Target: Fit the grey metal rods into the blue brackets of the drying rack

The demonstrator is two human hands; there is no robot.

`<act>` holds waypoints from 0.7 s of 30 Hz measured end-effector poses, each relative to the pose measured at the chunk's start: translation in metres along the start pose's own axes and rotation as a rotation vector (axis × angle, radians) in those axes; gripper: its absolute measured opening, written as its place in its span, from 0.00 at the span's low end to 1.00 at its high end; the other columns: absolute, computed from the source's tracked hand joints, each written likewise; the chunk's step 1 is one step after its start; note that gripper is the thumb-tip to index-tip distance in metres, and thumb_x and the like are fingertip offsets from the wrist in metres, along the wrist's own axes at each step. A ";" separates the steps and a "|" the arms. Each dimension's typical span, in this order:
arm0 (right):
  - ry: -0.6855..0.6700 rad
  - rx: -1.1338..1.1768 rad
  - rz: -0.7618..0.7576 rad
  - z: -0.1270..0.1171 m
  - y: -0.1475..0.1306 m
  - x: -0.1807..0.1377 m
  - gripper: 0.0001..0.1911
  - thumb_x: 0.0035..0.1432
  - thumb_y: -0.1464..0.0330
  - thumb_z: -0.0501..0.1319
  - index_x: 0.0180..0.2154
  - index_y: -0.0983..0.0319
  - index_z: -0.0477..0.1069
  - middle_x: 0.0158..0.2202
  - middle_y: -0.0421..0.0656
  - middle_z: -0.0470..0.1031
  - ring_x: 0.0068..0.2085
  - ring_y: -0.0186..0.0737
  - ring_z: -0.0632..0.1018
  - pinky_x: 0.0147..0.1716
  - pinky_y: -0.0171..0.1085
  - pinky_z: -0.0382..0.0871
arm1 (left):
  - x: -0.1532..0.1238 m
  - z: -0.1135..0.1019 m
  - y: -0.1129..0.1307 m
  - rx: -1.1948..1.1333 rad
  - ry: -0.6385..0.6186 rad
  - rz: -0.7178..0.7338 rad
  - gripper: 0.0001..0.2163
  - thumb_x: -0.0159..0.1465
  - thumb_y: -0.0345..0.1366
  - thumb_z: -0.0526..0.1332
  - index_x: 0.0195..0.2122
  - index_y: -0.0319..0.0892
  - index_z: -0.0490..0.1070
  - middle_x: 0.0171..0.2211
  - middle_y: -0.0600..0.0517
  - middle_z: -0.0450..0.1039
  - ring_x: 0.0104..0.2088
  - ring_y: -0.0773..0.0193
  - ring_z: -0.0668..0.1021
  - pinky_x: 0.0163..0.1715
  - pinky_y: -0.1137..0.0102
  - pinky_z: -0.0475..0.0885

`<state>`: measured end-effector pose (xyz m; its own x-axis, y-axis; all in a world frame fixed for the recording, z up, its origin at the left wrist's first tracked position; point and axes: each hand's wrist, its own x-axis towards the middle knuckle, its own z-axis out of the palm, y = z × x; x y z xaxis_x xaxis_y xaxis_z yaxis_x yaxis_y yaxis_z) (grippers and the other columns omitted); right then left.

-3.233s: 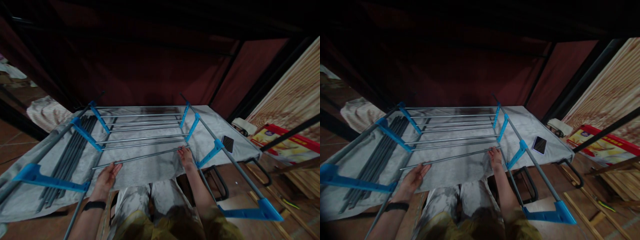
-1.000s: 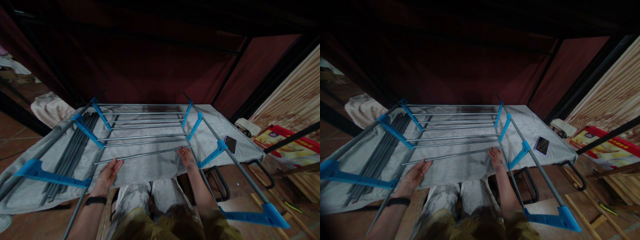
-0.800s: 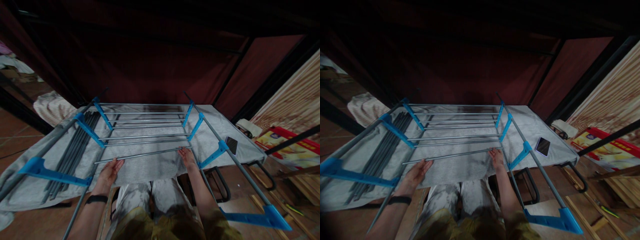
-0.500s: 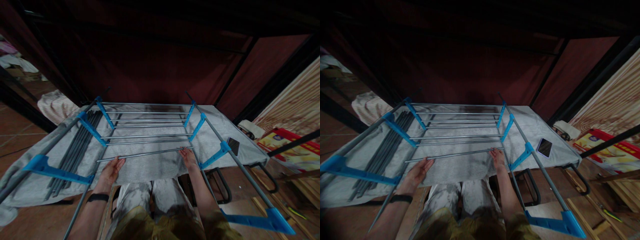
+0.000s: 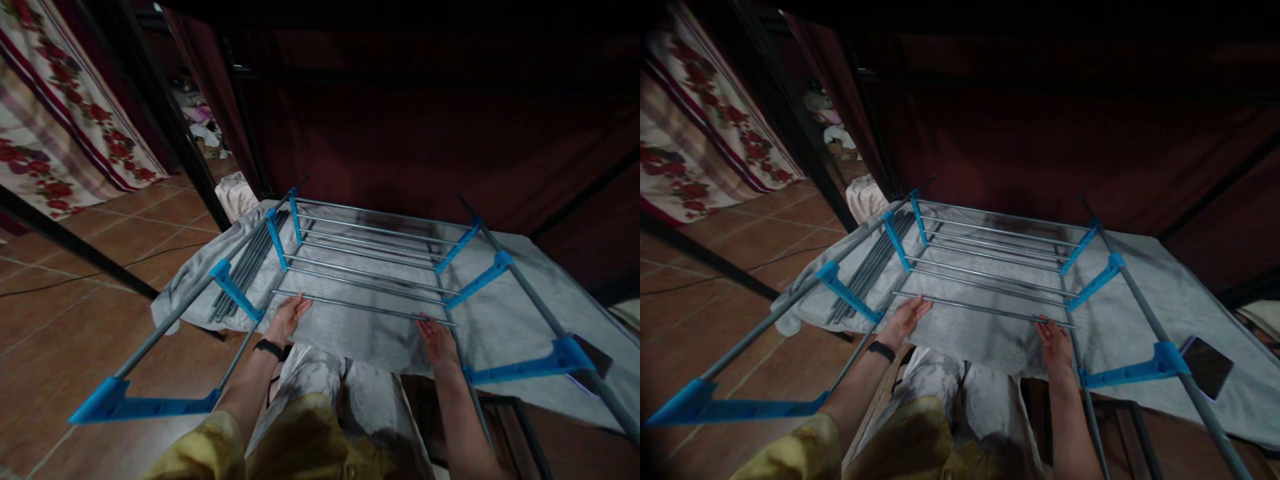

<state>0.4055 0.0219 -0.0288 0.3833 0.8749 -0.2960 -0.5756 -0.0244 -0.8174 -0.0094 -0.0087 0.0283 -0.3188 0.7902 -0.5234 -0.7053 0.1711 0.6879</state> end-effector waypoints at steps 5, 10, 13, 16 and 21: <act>0.011 -0.028 -0.023 -0.006 0.003 0.002 0.09 0.41 0.73 0.68 0.22 0.56 0.69 0.30 0.40 0.79 0.37 0.42 0.83 0.43 0.48 0.81 | 0.003 -0.005 -0.003 -0.004 -0.026 -0.001 0.06 0.63 0.25 0.65 0.32 0.41 0.71 0.27 0.50 0.77 0.34 0.64 0.83 0.42 0.70 0.80; 0.036 -0.013 -0.025 -0.005 0.003 0.003 0.12 0.40 0.72 0.70 0.21 0.57 0.67 0.27 0.38 0.77 0.32 0.38 0.81 0.37 0.43 0.82 | 0.006 -0.006 -0.004 0.003 -0.015 -0.013 0.07 0.62 0.24 0.66 0.30 0.40 0.71 0.29 0.48 0.78 0.35 0.62 0.84 0.42 0.70 0.79; 0.046 -0.011 -0.039 -0.004 0.003 0.003 0.14 0.40 0.72 0.71 0.21 0.58 0.65 0.26 0.37 0.76 0.31 0.37 0.81 0.36 0.42 0.82 | 0.007 -0.004 -0.002 0.019 -0.015 -0.036 0.06 0.63 0.24 0.65 0.30 0.38 0.71 0.29 0.46 0.79 0.32 0.63 0.83 0.40 0.70 0.79; 0.047 -0.004 -0.047 -0.004 0.004 0.002 0.15 0.40 0.70 0.73 0.23 0.58 0.66 0.25 0.36 0.76 0.29 0.36 0.80 0.36 0.42 0.82 | 0.010 -0.001 -0.001 0.039 0.006 -0.069 0.05 0.64 0.24 0.63 0.31 0.37 0.72 0.29 0.45 0.79 0.31 0.63 0.83 0.38 0.70 0.79; 0.069 -0.008 -0.062 -0.002 0.004 0.000 0.17 0.40 0.68 0.75 0.24 0.58 0.66 0.23 0.35 0.75 0.27 0.36 0.79 0.35 0.41 0.83 | 0.015 0.003 -0.001 0.056 0.040 -0.094 0.04 0.63 0.25 0.65 0.31 0.35 0.72 0.28 0.44 0.78 0.29 0.61 0.83 0.36 0.69 0.80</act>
<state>0.4048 0.0204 -0.0329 0.4670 0.8396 -0.2774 -0.5434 0.0250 -0.8391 -0.0121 0.0049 0.0209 -0.2789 0.7454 -0.6055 -0.6972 0.2765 0.6614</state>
